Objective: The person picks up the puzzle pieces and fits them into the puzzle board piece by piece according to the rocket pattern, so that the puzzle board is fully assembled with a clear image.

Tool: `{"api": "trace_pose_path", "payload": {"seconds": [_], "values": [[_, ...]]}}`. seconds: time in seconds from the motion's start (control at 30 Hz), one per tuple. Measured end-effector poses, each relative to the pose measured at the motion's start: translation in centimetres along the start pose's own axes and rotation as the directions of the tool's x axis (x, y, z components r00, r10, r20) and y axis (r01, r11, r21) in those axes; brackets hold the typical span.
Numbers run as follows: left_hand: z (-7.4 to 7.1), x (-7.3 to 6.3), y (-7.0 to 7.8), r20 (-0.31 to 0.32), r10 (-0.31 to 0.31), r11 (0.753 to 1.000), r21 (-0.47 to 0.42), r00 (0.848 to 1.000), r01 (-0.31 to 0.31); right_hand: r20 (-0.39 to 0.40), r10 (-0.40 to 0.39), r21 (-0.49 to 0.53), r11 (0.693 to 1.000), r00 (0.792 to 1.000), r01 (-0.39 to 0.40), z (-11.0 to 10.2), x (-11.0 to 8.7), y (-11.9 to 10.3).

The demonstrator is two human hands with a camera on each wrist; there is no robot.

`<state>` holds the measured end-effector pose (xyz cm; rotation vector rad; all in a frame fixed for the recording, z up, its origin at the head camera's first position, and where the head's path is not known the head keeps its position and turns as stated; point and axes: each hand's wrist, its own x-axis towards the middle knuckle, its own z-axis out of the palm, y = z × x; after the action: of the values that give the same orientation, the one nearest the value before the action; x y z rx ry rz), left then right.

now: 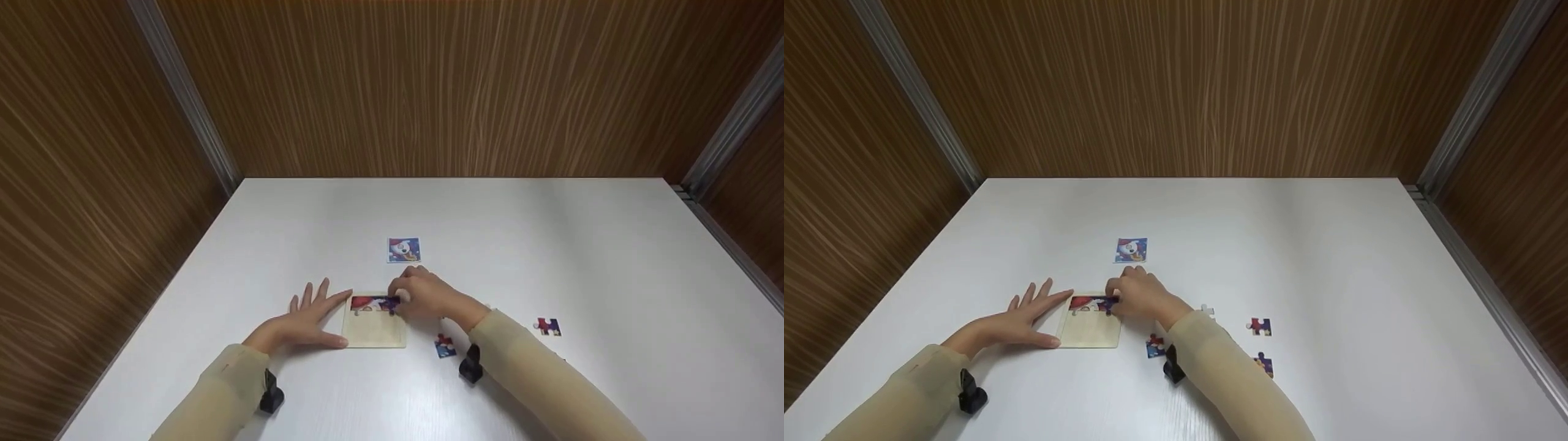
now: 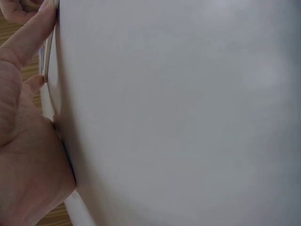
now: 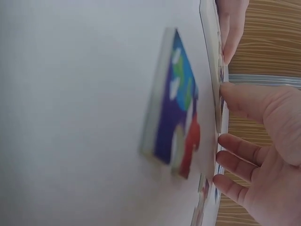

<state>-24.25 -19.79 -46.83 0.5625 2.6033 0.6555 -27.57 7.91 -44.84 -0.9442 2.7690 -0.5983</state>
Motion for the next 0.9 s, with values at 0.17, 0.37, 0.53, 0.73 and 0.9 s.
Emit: {"api": "trace_pose_path", "payload": {"seconds": [0.17,0.37,0.53,0.73,0.9], "values": [[-0.1,0.1,0.1,0.0,0.011,1.0,-0.009,1.0,-0.011,-0.002,-0.039,-0.001,0.999,0.999,0.039,-0.1,-0.2,0.0],[-0.4,-0.1,0.2,0.02,0.029,0.999,-0.02,0.999,-0.029,0.022,-0.056,-0.024,0.998,0.998,0.056,-0.3,-0.7,-0.1],[-0.7,-0.1,0.1,0.023,0.026,0.999,-0.021,0.999,-0.026,0.061,-0.037,-0.056,0.998,0.997,0.04,-0.4,-0.8,-0.5],[-0.7,0.1,0.1,0.025,0.02,1.0,-0.011,0.999,-0.02,0.059,-0.037,0.019,0.999,0.998,0.036,-1.1,-1.0,-0.2],[-0.6,0.1,0.2,0.028,0.018,1.0,-0.019,0.999,-0.017,0.007,-0.021,0.119,0.993,1.0,0.02,-2.1,-1.5,0.5]]}}
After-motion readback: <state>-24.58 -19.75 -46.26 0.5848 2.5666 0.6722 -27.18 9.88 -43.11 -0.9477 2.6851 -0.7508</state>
